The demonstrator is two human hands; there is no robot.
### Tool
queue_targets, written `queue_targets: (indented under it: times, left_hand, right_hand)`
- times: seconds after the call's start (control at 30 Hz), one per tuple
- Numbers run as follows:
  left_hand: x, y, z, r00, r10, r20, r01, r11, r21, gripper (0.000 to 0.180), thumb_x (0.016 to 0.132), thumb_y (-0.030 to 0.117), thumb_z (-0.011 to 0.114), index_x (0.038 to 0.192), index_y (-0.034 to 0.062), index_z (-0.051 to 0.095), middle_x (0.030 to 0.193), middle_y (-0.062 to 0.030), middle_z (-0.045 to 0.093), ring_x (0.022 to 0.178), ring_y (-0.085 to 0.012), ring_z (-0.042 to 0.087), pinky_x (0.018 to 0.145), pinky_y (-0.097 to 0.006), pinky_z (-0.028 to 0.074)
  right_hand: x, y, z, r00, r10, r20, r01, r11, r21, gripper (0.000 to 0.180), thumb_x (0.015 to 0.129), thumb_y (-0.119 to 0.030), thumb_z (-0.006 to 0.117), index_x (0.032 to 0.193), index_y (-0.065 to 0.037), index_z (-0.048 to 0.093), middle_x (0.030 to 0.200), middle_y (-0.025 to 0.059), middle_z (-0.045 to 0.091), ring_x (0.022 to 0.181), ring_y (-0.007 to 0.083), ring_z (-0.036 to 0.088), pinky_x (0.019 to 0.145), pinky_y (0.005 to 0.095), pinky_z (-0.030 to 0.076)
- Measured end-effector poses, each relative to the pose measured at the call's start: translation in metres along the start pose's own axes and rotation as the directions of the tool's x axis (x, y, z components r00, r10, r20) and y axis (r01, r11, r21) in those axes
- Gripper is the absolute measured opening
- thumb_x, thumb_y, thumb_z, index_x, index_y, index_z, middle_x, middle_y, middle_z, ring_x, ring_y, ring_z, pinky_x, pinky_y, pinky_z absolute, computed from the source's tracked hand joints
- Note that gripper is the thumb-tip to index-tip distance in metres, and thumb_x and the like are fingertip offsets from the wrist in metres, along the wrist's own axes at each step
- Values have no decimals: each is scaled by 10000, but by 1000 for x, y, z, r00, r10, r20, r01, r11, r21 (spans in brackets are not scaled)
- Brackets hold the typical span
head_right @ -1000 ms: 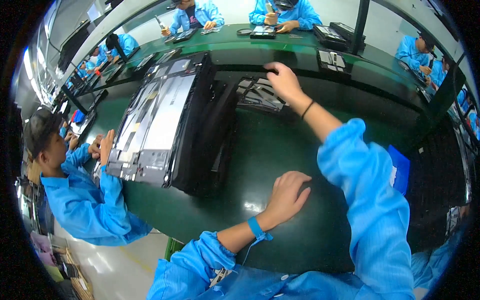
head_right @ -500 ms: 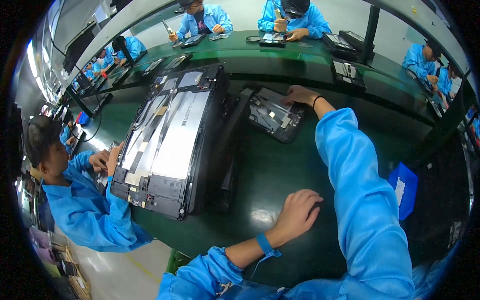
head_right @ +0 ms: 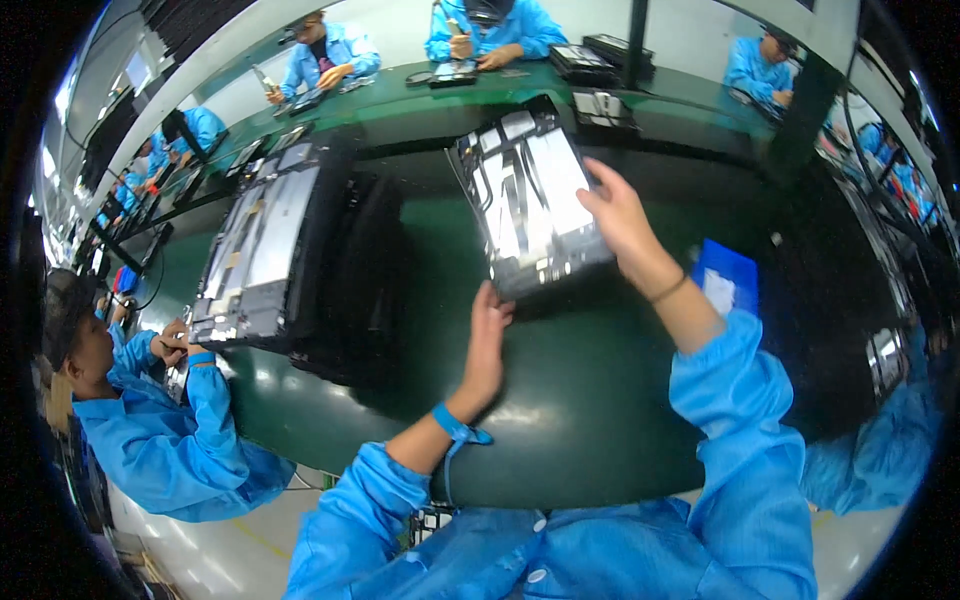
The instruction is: The person assembles tablet computers by installing internal components, a battery, and ribbon cables into a tablet chassis, then securing them with tape and connectors. The person uses tweezers and a pick tool for precise placement and connection of the components.
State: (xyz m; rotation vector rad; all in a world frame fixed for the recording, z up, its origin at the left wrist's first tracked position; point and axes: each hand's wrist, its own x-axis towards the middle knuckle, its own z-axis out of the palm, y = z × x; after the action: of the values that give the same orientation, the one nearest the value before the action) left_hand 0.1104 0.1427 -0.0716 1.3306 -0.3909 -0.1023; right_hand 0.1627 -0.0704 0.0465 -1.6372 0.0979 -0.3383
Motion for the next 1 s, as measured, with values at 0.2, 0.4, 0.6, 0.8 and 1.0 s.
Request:
queue_targets:
  times: [0.2,0.4,0.6,0.8,1.0]
  left_hand:
    - [-58,38,38,992,-105,71,86,969,233,658,1017,296,371,1473,-94,101,1511,-269,228,1428,-329,194,1153,-384,155]
    - [-115,45,35,942,-188,280,-61,721,690,663,1000,321,359,1459,-102,135,1508,-325,152,1434,-454,7,1155,-505,13]
    - [-71,57,49,903,-10,429,-374,473,798,511,907,314,580,1293,-8,490,1477,-298,255,1406,-474,112,1128,-567,74]
    - [-57,55,58,833,338,437,-553,510,659,149,674,158,788,792,158,698,1314,-81,553,1334,-367,341,1081,-506,216]
    - [-77,57,38,393,537,746,-848,-103,520,213,648,241,790,837,304,716,1030,72,631,1004,-157,506,988,-408,314]
  right_hand:
    - [-163,29,-36,972,215,-91,-191,957,219,542,953,-123,519,1445,2,328,1303,114,543,1167,163,530,995,290,408]
    - [-236,69,-71,987,152,-52,-160,950,-270,589,943,-197,524,1442,38,317,1499,178,324,1398,290,265,1136,387,220]
    - [-230,19,-68,990,-134,-30,110,901,-419,414,876,-157,582,1272,-46,541,1417,168,423,1343,334,318,1119,426,230]
    - [-220,1,-61,911,-412,29,374,793,-481,207,798,-68,613,997,-70,668,1186,107,589,1189,290,467,1025,408,322]
    - [-217,10,-55,899,-274,342,422,751,-508,164,764,-155,695,923,-120,673,918,27,649,982,219,564,894,366,351]
